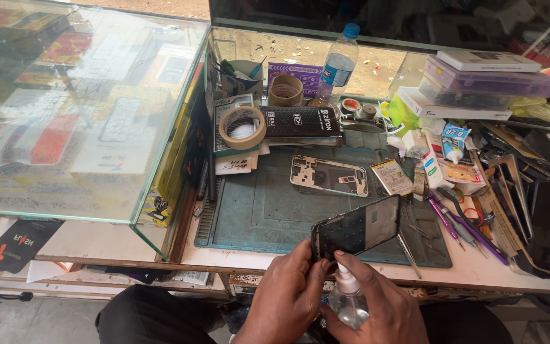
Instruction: The person disassembles a smartphone by prying open the casing and removing the back cover. They then use tweezers to peel off a protective film from the internal components and apply a liquid from a spray bottle to the device's interior.
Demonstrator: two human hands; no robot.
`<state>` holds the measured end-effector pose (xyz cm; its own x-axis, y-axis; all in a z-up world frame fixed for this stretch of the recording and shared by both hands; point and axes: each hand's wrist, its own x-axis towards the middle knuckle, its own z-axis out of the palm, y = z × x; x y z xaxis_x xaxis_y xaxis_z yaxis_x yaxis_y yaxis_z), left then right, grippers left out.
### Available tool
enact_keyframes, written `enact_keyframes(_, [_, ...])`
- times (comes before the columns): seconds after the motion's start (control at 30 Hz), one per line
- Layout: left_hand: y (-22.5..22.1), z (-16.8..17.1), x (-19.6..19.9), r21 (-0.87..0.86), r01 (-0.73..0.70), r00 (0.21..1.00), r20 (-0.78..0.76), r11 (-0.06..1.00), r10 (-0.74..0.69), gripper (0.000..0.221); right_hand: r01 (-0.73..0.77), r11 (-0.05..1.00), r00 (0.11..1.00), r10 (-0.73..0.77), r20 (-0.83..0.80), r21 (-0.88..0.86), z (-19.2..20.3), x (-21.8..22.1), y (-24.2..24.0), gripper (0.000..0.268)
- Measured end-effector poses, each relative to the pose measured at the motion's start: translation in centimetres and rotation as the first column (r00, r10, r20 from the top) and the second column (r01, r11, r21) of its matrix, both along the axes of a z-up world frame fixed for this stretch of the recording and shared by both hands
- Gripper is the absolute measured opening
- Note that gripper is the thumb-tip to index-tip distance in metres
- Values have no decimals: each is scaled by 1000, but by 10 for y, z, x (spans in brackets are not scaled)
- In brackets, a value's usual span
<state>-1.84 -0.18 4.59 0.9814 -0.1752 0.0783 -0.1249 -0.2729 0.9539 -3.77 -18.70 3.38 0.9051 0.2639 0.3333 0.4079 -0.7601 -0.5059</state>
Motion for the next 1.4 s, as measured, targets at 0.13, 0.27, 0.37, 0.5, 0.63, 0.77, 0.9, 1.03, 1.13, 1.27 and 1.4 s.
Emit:
enact_keyframes(0.13, [2, 9, -2, -67, -3, 999, -44, 998, 0, 19, 88, 996, 994, -87, -64, 9, 0, -1, 4, 91])
enact_keyframes(0.27, [6, 11, -2, -168, 21, 989, -143, 986, -45, 22, 196, 980, 962, -188, -196, 23, 4, 0, -5, 90])
enact_keyframes(0.37, [7, 11, 1, -309, 38, 972, -209, 950, -107, 25, 205, 978, 964, -197, -178, 30, 8, 4, -13, 93])
enact_keyframes(0.5, [9, 12, 3, -308, 37, 949, -288, 951, -130, 27, 262, 965, 941, -252, -226, 14, 10, 6, -25, 87])
enact_keyframes(0.63, [12, 11, 5, -356, 4, 906, -393, 934, -154, 37, 266, 964, 946, -259, -196, 12, 12, 8, -33, 90])
enact_keyframes(0.77, [15, 8, 7, -483, -39, 897, -403, 875, -183, 43, 323, 946, 912, -308, -273, 13, 16, 10, -38, 91])
enact_keyframes(0.9, [19, 4, 7, -538, -36, 884, -410, 842, -224, 47, 344, 939, 894, -336, -297, -27, 19, 11, -41, 88])
enact_keyframes(1.03, [25, 6, 5, -439, -6, 874, -438, 898, -209, 47, 301, 951, 886, -305, -349, -68, 27, 13, -49, 95])
enact_keyframes(1.13, [34, 10, 5, -360, 17, 877, -443, 933, -187, 48, 209, 974, 897, -228, -379, -91, 30, 14, -56, 94])
enact_keyframes(1.27, [52, 16, 8, -37, 49, 880, -471, 998, -61, 53, 110, 987, 875, -150, -460, -114, 34, 16, -70, 95])
enact_keyframes(1.4, [70, 27, 17, -198, 88, 916, -369, 976, -158, 59, -10, 999, 913, -7, -408, -38, 35, 18, -74, 95])
